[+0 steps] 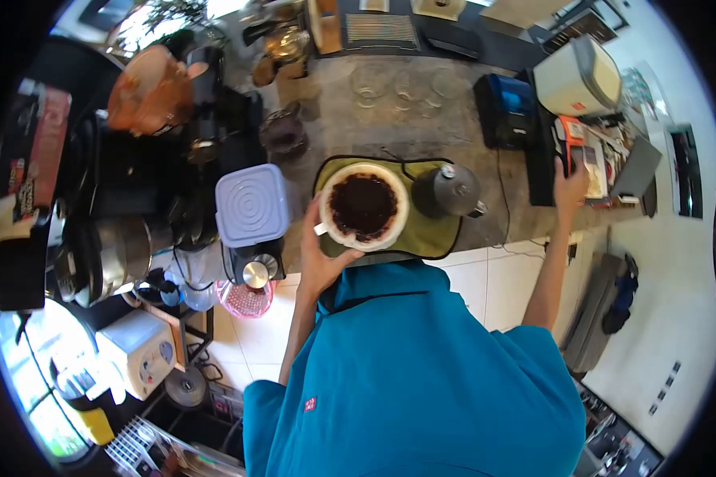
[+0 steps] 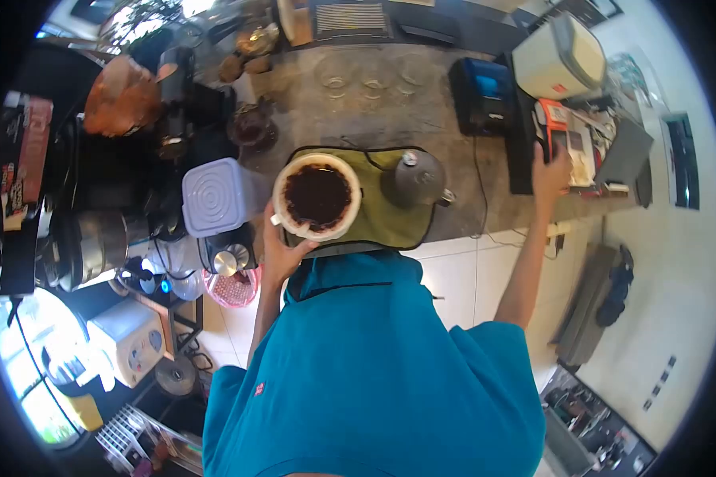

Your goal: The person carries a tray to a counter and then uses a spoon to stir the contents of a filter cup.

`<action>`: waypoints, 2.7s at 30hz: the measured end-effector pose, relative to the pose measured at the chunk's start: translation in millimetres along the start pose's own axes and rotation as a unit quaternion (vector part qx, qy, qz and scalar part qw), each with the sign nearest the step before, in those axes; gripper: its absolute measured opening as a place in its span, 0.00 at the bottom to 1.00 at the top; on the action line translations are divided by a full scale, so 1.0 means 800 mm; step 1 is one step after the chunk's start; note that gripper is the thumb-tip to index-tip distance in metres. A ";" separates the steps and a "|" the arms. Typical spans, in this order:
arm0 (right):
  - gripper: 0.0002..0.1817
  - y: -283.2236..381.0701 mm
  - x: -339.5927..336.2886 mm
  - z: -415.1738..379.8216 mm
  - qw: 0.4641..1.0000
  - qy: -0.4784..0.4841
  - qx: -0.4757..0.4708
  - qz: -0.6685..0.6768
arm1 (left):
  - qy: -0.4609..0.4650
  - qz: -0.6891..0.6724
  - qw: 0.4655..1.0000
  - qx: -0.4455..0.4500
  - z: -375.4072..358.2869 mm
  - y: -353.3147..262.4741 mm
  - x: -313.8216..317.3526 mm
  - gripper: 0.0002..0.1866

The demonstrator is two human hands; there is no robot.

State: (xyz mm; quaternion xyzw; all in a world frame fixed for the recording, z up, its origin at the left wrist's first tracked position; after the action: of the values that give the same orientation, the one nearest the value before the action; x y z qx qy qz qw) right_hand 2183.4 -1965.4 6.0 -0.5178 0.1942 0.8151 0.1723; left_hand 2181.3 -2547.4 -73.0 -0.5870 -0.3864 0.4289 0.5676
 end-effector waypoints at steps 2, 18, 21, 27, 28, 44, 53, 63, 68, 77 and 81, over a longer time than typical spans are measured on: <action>0.39 -0.046 0.020 -0.001 0.999 0.020 0.011 -0.040 | 0.014 0.055 0.998 -0.006 0.003 0.002 -0.003 0.56; 0.33 -0.038 -0.017 -0.002 0.996 0.074 0.019 0.051 | -0.028 0.089 0.996 0.005 -0.004 -0.037 -0.001 0.53; 0.34 -0.049 -0.007 0.006 0.995 0.074 0.037 0.055 | -0.029 0.089 0.996 -0.006 -0.004 -0.033 0.000 0.53; 0.41 -0.069 0.003 0.006 0.996 0.043 0.059 0.044 | -0.040 0.102 0.994 -0.013 -0.002 -0.042 -0.002 0.53; 0.43 -0.074 0.005 0.005 0.996 0.037 0.065 0.056 | -0.043 0.104 0.994 -0.015 -0.003 -0.042 -0.002 0.53; 0.21 0.283 -0.079 -0.026 0.909 0.090 -0.151 0.378 | -0.091 0.049 0.994 0.041 -0.015 -0.064 -0.004 0.54; 0.28 0.688 0.118 -0.086 0.812 0.357 -0.434 0.160 | -0.105 -0.016 0.992 0.072 -0.006 -0.062 -0.005 0.34; 0.05 0.729 0.111 -0.118 0.773 0.375 -0.453 0.239 | -0.108 -0.028 0.992 0.065 -0.005 -0.045 -0.028 0.12; 0.06 0.715 0.055 -0.131 0.732 0.302 -0.514 0.328 | -0.063 -0.028 0.995 0.068 0.006 -0.061 -0.027 0.13; 0.09 0.706 0.012 -0.142 0.728 0.239 -0.616 0.185 | -0.030 -0.015 0.998 0.055 0.011 -0.062 -0.024 0.17; 0.10 0.689 0.001 -0.129 0.731 0.227 -0.602 0.227 | -0.035 -0.011 0.997 0.065 0.012 -0.069 -0.021 0.17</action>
State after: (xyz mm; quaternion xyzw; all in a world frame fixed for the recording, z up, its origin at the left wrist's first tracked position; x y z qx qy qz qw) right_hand 1998.0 -2493.4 41.5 -0.6233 -0.1923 0.6345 -0.4147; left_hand 2168.3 -2556.6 -16.8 -0.5293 -0.3839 0.4667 0.5955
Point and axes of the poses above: each hand's wrist, its own z-axis towards the middle knuckle, its own x-axis out of the palm, y = z × x, the point moved 9 cm from there along z, towards the middle knuckle, and after that the axes turned 10 degrees about y, right-handed, at the moved point
